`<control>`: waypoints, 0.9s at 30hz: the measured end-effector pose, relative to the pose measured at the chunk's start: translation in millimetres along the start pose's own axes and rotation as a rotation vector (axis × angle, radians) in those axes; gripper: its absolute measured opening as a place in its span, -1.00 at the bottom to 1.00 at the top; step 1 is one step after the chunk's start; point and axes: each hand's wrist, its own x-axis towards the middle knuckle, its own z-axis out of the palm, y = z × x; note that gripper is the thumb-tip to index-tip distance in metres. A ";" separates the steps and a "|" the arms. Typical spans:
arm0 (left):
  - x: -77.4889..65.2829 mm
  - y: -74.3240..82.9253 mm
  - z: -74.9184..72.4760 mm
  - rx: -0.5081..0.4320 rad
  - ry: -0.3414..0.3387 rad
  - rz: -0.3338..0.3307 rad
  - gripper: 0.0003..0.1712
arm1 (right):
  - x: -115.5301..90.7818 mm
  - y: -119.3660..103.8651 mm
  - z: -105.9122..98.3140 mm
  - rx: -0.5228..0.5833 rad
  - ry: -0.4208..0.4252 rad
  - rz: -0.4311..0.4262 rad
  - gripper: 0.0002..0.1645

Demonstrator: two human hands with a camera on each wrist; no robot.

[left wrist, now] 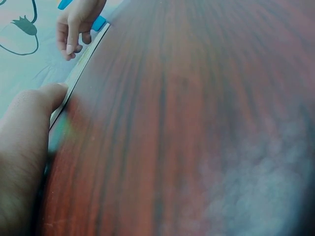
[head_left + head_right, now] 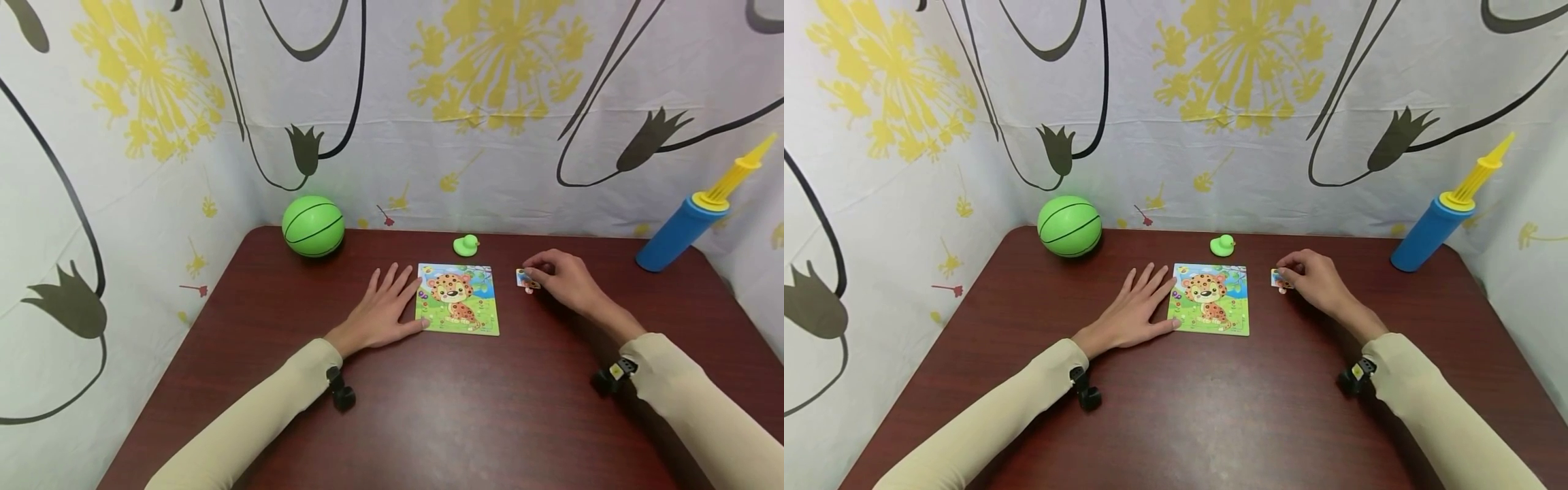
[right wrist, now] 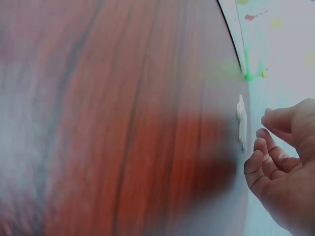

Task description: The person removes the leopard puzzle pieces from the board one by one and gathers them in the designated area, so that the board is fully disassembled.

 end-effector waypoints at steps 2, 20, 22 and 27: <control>-0.4 -0.6 0.6 -0.002 0.003 0.001 0.15 | -0.4 -5.8 1.0 0.014 -0.012 -0.001 -0.75; -0.7 -0.3 -0.9 -0.020 -0.004 -0.011 0.14 | 6.5 -34.6 23.0 0.042 -0.032 -0.131 -0.84; -0.3 -0.4 -0.6 -0.017 -0.005 -0.012 0.14 | 7.4 -35.7 25.2 0.041 -0.035 -0.135 -0.84; 0.0 -1.0 -0.1 -0.006 -0.003 -0.008 0.15 | 8.5 -40.5 29.3 0.046 -0.055 -0.132 -0.84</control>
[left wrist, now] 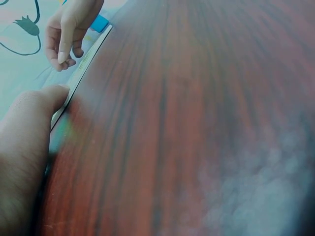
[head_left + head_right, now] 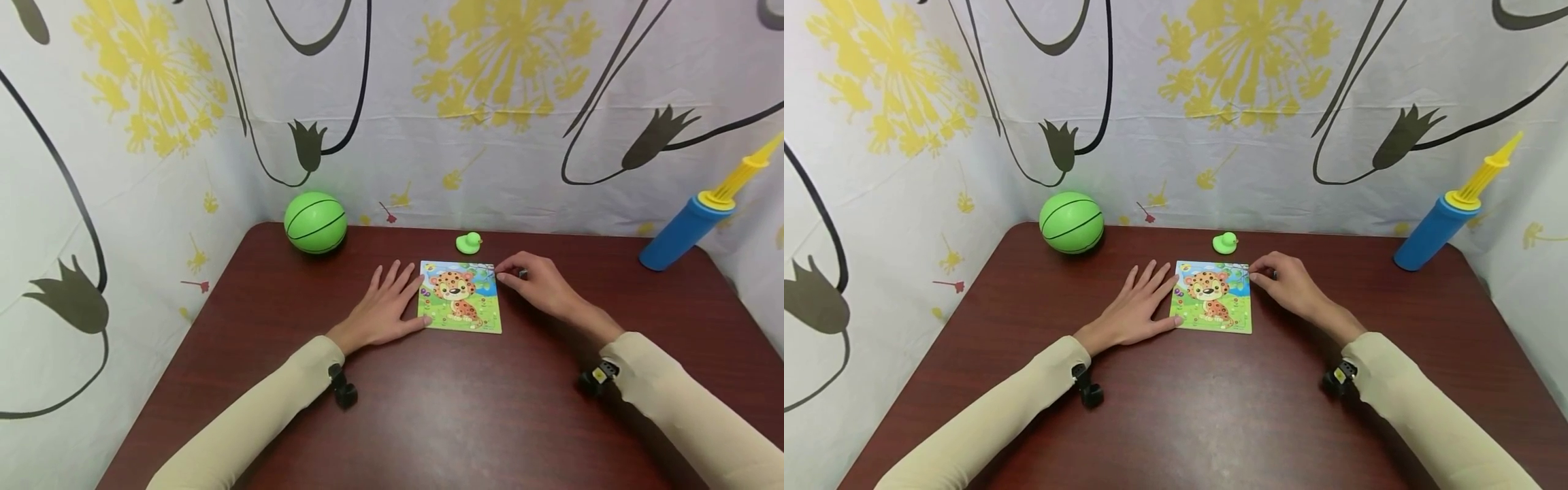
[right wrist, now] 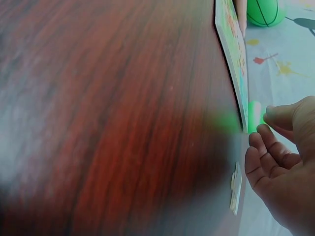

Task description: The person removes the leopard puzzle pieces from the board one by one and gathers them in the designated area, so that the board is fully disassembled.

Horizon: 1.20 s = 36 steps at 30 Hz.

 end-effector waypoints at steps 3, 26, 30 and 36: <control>0.3 0.6 -0.7 -0.003 -0.001 0.004 0.14 | 1.2 -3.3 2.1 0.015 -0.004 -0.005 -0.84; 0.0 1.3 -0.1 0.006 0.003 0.001 0.15 | 20.9 -33.9 19.1 0.096 -0.068 -0.042 -0.81; 0.0 1.4 0.4 0.004 0.003 0.003 0.15 | 22.7 -35.1 22.7 0.116 -0.080 -0.040 -0.81; -0.8 2.2 -1.1 -0.009 0.002 0.004 0.15 | 23.5 -33.2 28.2 0.141 -0.117 -0.023 -0.83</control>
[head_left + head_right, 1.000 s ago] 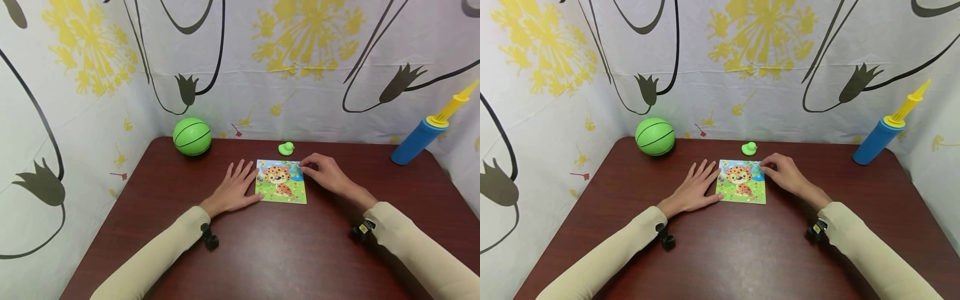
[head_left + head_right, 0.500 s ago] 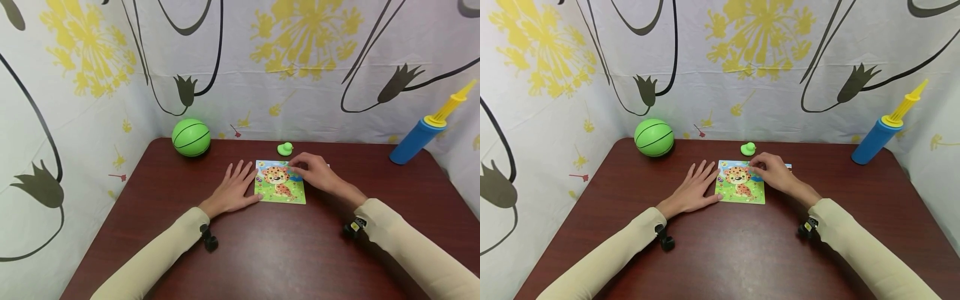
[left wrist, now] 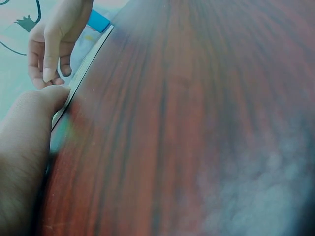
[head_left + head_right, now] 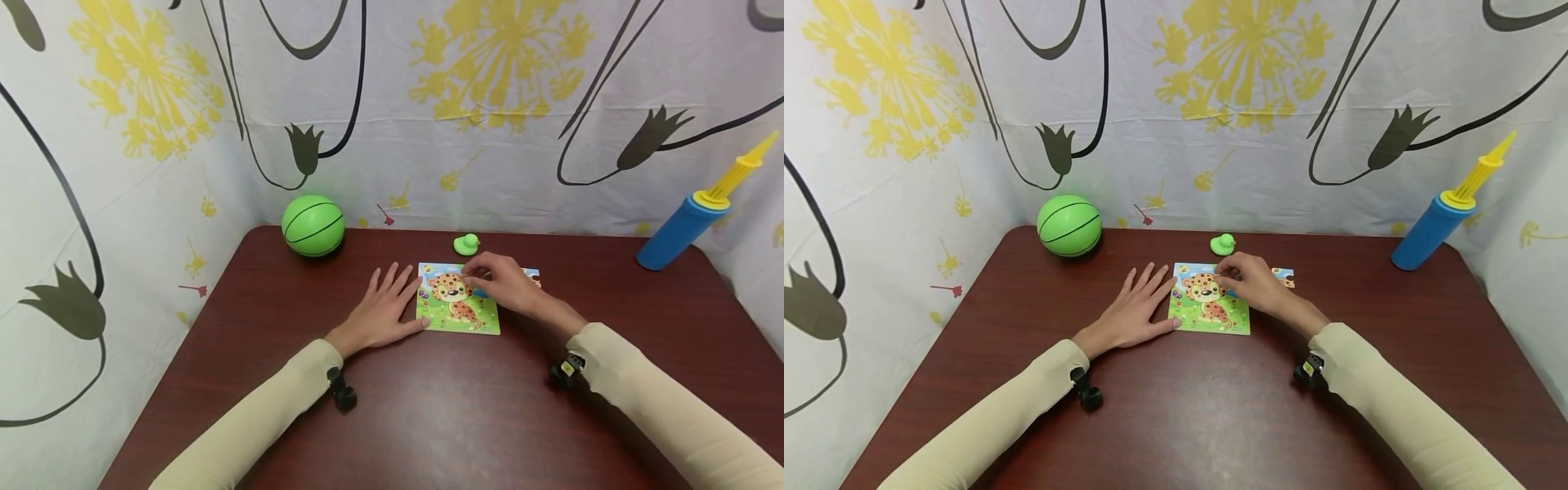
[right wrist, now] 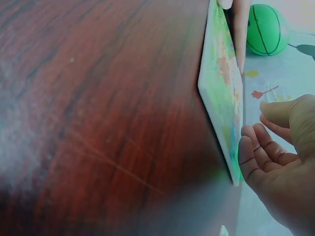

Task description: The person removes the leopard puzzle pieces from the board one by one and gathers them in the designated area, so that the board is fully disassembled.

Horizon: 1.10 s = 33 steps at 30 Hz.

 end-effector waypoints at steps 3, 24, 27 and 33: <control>-0.3 0.1 -0.2 0.004 -0.001 -0.003 0.15 | 0.2 1.5 1.8 0.004 -0.026 0.016 -0.82; 0.6 -0.4 0.9 0.002 -0.003 -0.005 0.14 | 9.0 2.1 3.5 -0.075 -0.144 -0.021 -0.62; 0.5 -0.3 0.5 0.007 -0.006 -0.009 0.14 | 9.9 1.6 3.0 -0.087 -0.161 -0.027 -0.58; 0.6 -0.6 0.2 0.014 -0.010 -0.009 0.13 | 11.5 1.7 3.1 -0.106 -0.172 -0.028 -0.54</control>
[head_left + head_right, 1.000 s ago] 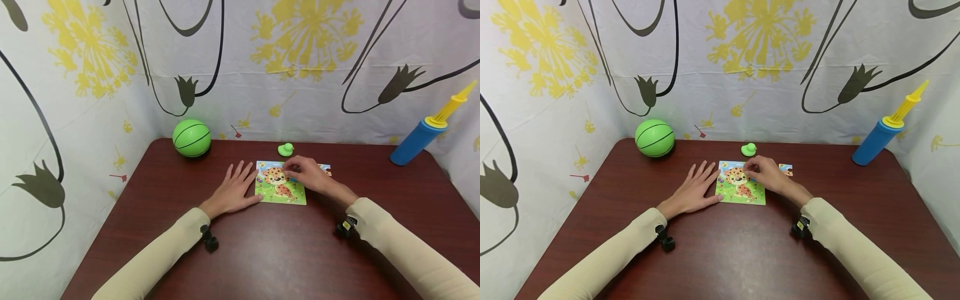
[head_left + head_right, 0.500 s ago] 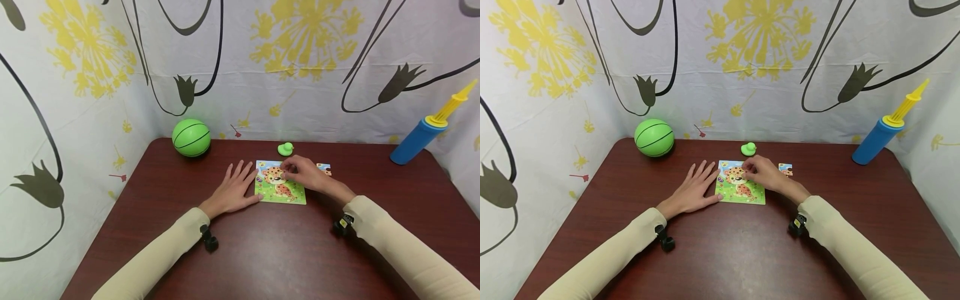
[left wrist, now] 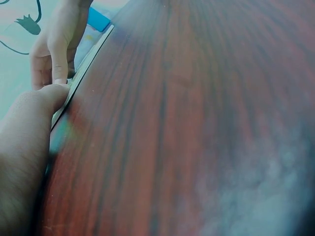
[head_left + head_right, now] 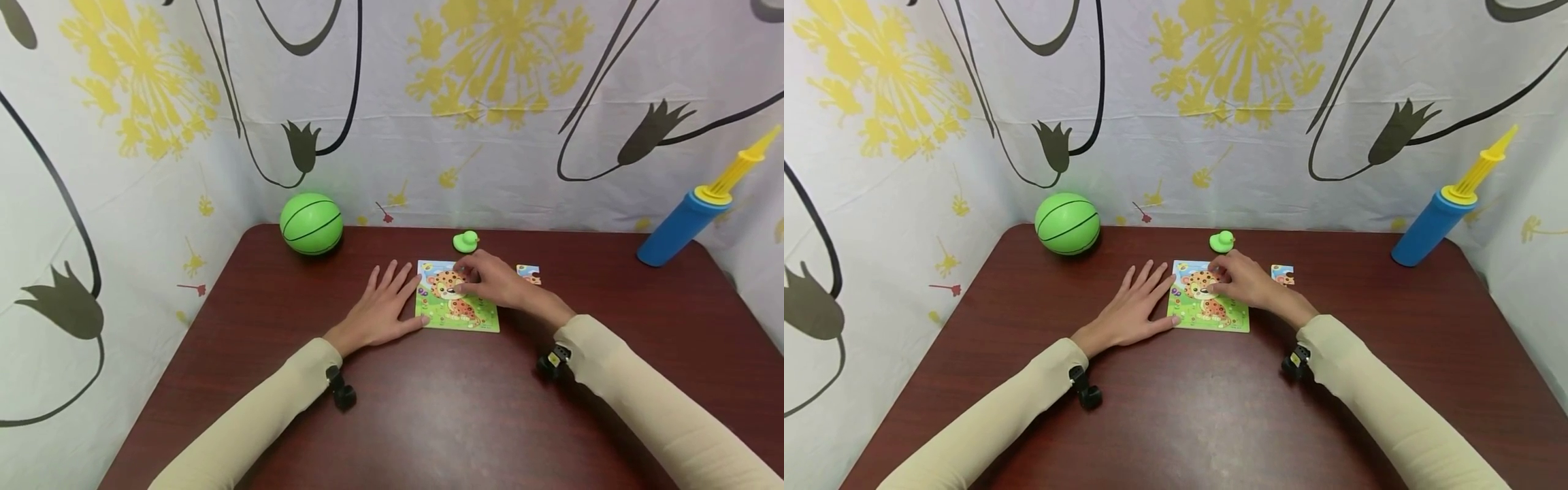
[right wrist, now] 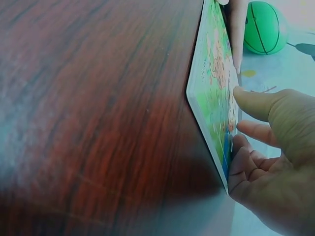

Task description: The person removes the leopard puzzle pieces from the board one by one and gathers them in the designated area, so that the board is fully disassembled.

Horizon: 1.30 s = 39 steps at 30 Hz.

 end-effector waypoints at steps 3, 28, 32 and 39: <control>0.6 0.3 0.2 -0.001 0.000 0.004 0.14 | 0.1 0.9 0.8 -0.010 0.001 0.010 -0.53; 0.9 -2.2 1.2 0.028 0.014 0.016 0.14 | 5.1 -6.8 3.0 -0.094 -0.016 0.037 -0.48; 0.5 -2.4 0.9 0.029 0.015 0.014 0.14 | 5.1 -7.6 3.6 -0.089 -0.013 0.036 -0.48; 1.7 -0.9 0.7 0.029 0.012 0.017 0.14 | 4.3 -7.6 6.8 -0.085 -0.004 0.078 -0.45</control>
